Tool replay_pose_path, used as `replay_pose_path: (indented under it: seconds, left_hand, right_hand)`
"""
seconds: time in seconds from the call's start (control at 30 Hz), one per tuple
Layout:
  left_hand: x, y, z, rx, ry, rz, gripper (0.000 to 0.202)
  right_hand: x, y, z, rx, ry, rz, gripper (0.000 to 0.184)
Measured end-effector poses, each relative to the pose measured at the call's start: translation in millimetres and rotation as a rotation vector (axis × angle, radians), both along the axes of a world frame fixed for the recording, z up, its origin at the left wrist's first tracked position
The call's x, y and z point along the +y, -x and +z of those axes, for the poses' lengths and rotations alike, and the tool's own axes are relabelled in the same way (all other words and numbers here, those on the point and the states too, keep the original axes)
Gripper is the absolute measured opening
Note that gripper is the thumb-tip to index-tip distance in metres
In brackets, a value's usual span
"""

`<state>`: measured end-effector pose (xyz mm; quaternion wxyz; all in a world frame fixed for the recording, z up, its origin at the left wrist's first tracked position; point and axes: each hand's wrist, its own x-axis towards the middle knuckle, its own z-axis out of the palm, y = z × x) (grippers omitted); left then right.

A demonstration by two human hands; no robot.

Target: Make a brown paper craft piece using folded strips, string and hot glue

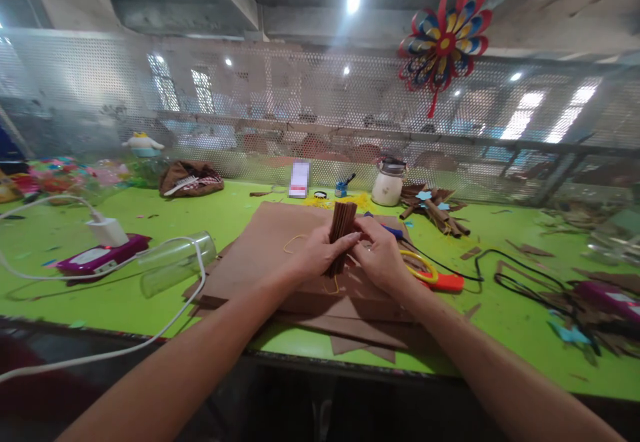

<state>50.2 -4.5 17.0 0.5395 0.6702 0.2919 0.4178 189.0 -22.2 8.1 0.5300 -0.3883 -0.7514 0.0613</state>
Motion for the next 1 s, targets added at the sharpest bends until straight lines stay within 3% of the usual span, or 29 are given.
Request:
replay_pose_path:
  seconds: [0.13, 0.3, 0.47, 0.57, 0.67, 0.73, 0.8, 0.9, 1.0]
  left_hand:
    - [4, -2, -2.4, -0.052, -0.019, 0.075, 0.035]
    - [7, 1, 1.0, -0.061, -0.071, 0.040, 0.032]
    - [4, 12, 18.5, -0.007, -0.185, 0.271, 0.030]
    - [5, 21, 23.8, -0.064, -0.026, 0.264, 0.032]
    - [8, 25, 20.0, -0.137, 0.180, 0.129, 0.035]
    - [9, 22, 15.5, -0.180, 0.231, 0.073, 0.033]
    - [8, 17, 12.0, -0.224, 0.278, 0.020, 0.029]
    - [3, 11, 9.8, -0.246, 0.394, -0.039, 0.028]
    - [1, 9, 9.2, -0.235, 0.422, -0.015, 0.029]
  right_hand:
    - [-2, 6, -2.6, -0.018, -0.022, -0.029, 0.031]
    - [-1, 9, -4.4, 0.096, 0.129, 0.057, 0.052]
    - [1, 5, -5.7, 0.096, 0.166, -0.020, 0.059]
    - [0, 2, -2.7, 0.101, 0.202, -0.072, 0.013]
    - [-3, 1, 2.2, 0.132, 0.210, -0.106, 0.041]
    - [-4, 3, 4.1, 0.194, 0.209, -0.048, 0.032]
    - [-4, 6, 3.4, 0.240, 0.269, 0.105, 0.025]
    - [-1, 11, -2.9, 0.274, 0.475, 0.343, 0.034]
    - [-1, 17, -10.1, 0.376, 0.653, 0.435, 0.041]
